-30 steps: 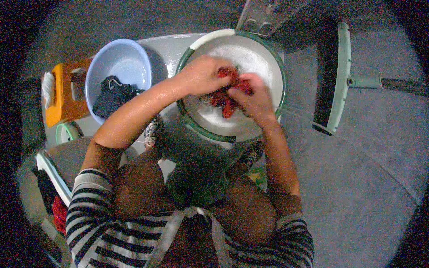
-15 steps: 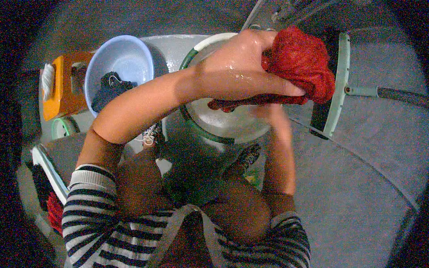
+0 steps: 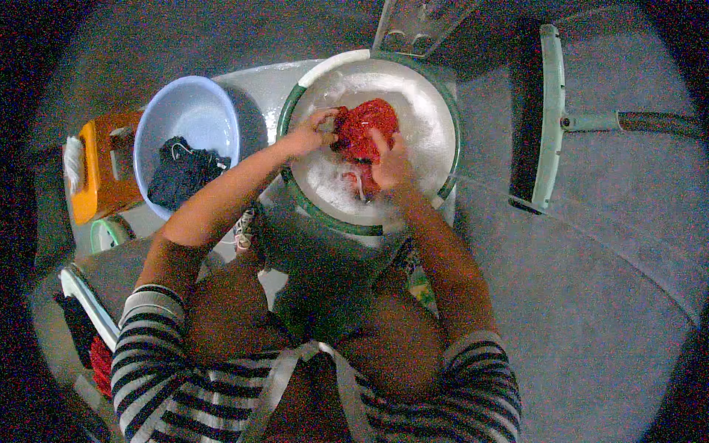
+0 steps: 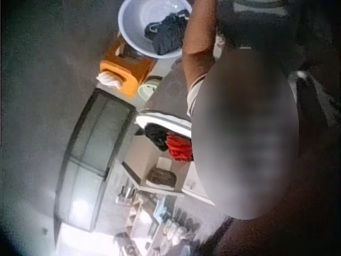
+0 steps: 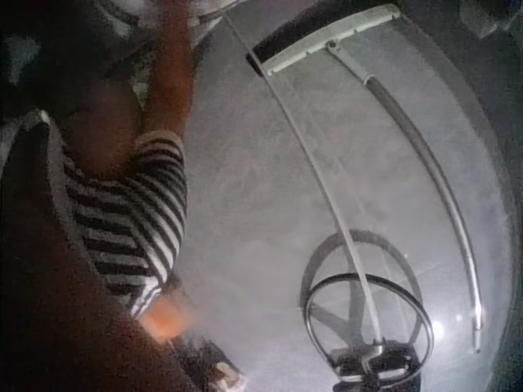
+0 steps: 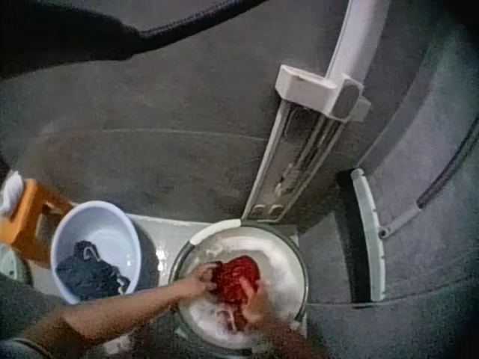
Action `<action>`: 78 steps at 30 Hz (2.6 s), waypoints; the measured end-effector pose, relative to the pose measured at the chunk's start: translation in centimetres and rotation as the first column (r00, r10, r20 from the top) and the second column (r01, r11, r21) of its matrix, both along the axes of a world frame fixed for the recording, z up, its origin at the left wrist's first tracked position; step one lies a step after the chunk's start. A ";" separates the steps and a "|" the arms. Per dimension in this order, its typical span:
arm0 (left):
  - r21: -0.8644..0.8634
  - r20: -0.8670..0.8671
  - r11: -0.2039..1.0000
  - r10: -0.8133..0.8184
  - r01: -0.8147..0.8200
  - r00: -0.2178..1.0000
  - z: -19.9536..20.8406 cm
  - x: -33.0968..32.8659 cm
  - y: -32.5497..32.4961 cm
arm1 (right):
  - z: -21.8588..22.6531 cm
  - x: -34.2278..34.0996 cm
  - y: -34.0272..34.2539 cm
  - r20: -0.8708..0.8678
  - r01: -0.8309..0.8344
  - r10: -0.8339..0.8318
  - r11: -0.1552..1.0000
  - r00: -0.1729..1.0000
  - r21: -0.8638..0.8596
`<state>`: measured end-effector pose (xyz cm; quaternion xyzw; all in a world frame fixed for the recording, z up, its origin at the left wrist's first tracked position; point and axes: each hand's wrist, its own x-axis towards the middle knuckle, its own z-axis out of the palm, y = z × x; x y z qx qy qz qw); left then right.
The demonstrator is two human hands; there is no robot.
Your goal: The person washes and wrings clothes in a washbasin by hand, empties and refills the washbasin with water, and washes additional clothes in the washbasin.
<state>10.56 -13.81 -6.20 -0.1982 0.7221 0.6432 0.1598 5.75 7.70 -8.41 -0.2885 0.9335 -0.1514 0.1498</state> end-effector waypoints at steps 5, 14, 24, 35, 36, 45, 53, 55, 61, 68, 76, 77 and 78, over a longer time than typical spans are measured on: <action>0.403 0.344 0.892 0.062 -0.207 0.937 3.2 -3.7 4.7 | -2.2 -6.8 3.0 0.659 0.404 -0.069 0.835 0.749 -0.373; 0.890 0.141 0.403 0.202 -0.213 0.969 -1.7 -3.3 4.1 | 10.0 1.3 -7.4 -0.360 -0.407 0.220 0.683 0.907 -0.606; 0.558 0.278 0.779 0.150 -0.287 0.949 4.5 -1.9 2.7 | -4.1 -5.8 2.2 0.229 0.412 -0.343 0.749 0.911 -0.518; 0.856 0.433 0.338 -0.055 -0.391 0.900 0.8 -2.4 4.0 | 10.1 0.3 -4.6 0.317 0.075 0.166 0.776 0.934 -0.626; 0.892 0.312 0.324 0.066 -0.316 0.948 -2.0 -2.1 3.7 | 11.8 2.1 -6.5 0.228 -0.009 0.223 0.733 0.948 -0.680; 0.696 0.316 0.650 0.106 -0.306 0.943 3.0 -2.4 8.3 | -1.3 -7.0 1.2 0.312 0.310 -0.165 0.808 0.936 -0.500; 0.516 0.259 0.809 0.166 -0.282 0.952 0.6 0.6 2.8 | -5.6 -1.9 1.1 -0.162 0.174 -0.248 0.913 0.955 -0.369; 0.461 0.216 0.830 0.239 -0.315 0.947 1.2 0.3 3.6 | -4.3 -2.0 2.5 0.018 0.063 -0.060 0.974 0.998 -0.219; 0.672 0.486 0.657 -0.044 -0.341 0.873 3.0 -2.5 5.4 | 2.9 -3.0 -1.4 0.622 0.439 0.022 0.688 0.783 -0.578; 0.919 0.290 0.218 0.193 -0.329 0.937 -0.2 -1.9 5.9 | 8.8 1.4 -5.7 -0.141 -0.288 0.254 0.891 0.957 -0.352; 0.433 0.327 0.900 -0.202 0.043 0.923 8.2 -2.0 6.4 | -5.7 -8.0 5.8 0.192 0.512 -0.488 0.852 0.852 -0.110; 0.446 0.277 0.894 -0.175 0.035 0.945 8.5 -1.2 5.6 | -6.9 -7.2 5.6 0.177 0.556 -0.548 0.670 0.817 -0.492; 0.428 0.294 0.904 -0.142 0.003 0.945 7.3 -0.1 4.4 | -6.2 -5.4 3.9 0.200 0.544 -0.521 0.676 0.830 -0.497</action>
